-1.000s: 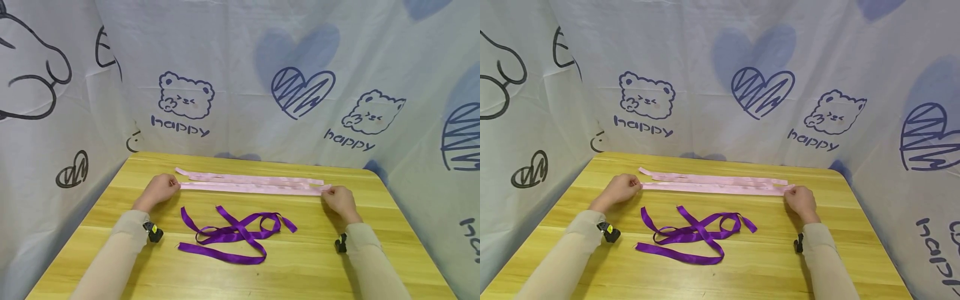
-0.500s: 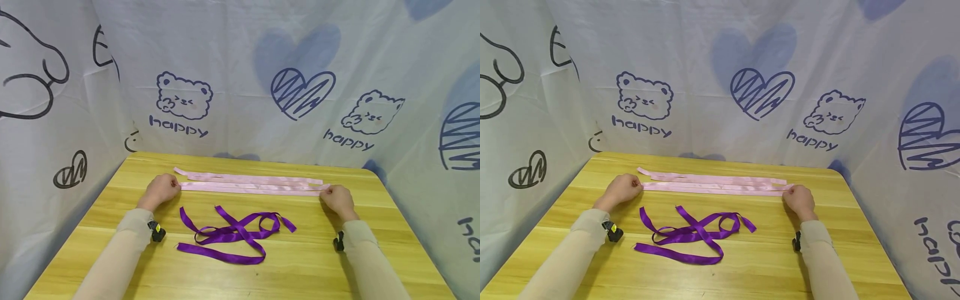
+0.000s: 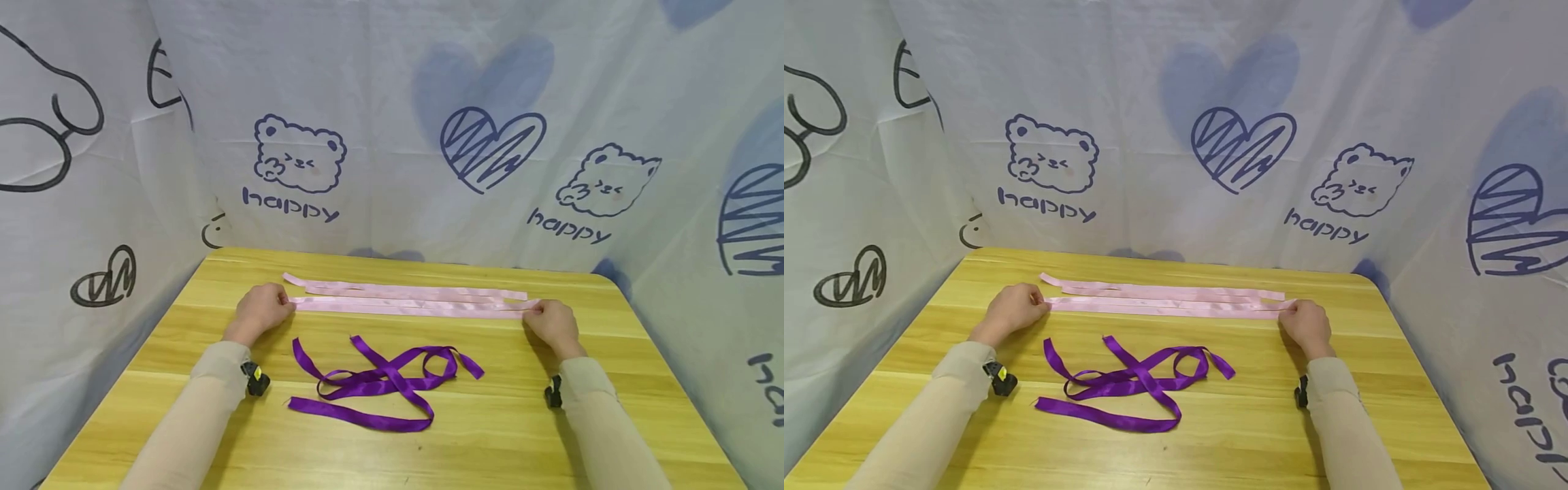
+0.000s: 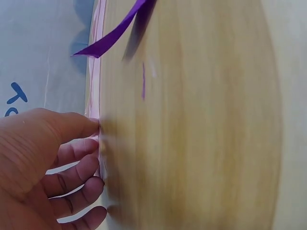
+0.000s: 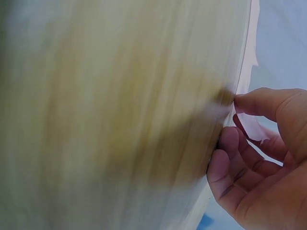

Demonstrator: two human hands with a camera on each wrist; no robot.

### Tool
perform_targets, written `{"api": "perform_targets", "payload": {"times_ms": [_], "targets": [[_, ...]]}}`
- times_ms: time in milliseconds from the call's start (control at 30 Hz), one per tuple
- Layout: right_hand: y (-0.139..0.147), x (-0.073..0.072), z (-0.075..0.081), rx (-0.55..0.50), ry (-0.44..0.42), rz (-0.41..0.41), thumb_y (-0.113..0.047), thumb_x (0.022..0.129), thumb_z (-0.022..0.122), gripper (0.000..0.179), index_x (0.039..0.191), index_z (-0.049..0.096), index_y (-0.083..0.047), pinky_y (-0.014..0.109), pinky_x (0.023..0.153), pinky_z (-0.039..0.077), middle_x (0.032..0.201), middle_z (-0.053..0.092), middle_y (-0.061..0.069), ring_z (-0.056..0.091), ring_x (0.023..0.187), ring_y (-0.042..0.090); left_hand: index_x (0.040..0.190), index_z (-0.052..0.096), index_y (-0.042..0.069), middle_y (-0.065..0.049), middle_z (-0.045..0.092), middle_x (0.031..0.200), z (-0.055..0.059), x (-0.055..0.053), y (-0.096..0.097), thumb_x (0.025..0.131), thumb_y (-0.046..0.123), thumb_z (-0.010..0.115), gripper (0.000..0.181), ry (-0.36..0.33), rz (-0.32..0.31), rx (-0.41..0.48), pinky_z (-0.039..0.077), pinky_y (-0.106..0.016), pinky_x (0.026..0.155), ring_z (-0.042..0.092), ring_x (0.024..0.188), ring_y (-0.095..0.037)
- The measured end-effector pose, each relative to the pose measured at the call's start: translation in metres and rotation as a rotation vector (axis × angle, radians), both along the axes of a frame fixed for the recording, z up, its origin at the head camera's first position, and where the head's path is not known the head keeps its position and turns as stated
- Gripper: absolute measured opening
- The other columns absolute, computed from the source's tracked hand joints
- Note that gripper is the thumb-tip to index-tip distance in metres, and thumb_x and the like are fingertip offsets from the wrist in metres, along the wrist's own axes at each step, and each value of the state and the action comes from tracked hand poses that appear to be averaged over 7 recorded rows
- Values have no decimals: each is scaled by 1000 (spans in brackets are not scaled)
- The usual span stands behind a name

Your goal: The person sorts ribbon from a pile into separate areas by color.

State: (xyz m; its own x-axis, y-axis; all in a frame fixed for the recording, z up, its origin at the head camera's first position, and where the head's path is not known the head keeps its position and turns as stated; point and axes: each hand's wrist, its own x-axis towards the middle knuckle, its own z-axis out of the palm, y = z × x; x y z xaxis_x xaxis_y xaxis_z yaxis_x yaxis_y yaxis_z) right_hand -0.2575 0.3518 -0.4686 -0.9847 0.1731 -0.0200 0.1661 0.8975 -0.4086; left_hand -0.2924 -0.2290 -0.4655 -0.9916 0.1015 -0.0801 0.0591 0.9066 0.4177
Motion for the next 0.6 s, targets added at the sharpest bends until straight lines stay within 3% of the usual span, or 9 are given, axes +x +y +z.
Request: {"api": "perform_targets", "payload": {"times_ms": [300,600], "targets": [[-3,0,0,24,16,1,-24,91,62,33,110,71,2,51,77,54,106,72,24,66,91,40,109,69,1,-13,68,89,0,2,-1,98,27,69,29,11,13,-8,46,-37,68,59,78,-26],[2,4,4,24,39,-18,-21,92,56,33,112,70,2,51,73,53,107,71,26,66,90,41,107,69,2,-12,66,87,2,3,-7,99,27,65,26,11,34,-14,42,-35,66,57,76,-26]]}}
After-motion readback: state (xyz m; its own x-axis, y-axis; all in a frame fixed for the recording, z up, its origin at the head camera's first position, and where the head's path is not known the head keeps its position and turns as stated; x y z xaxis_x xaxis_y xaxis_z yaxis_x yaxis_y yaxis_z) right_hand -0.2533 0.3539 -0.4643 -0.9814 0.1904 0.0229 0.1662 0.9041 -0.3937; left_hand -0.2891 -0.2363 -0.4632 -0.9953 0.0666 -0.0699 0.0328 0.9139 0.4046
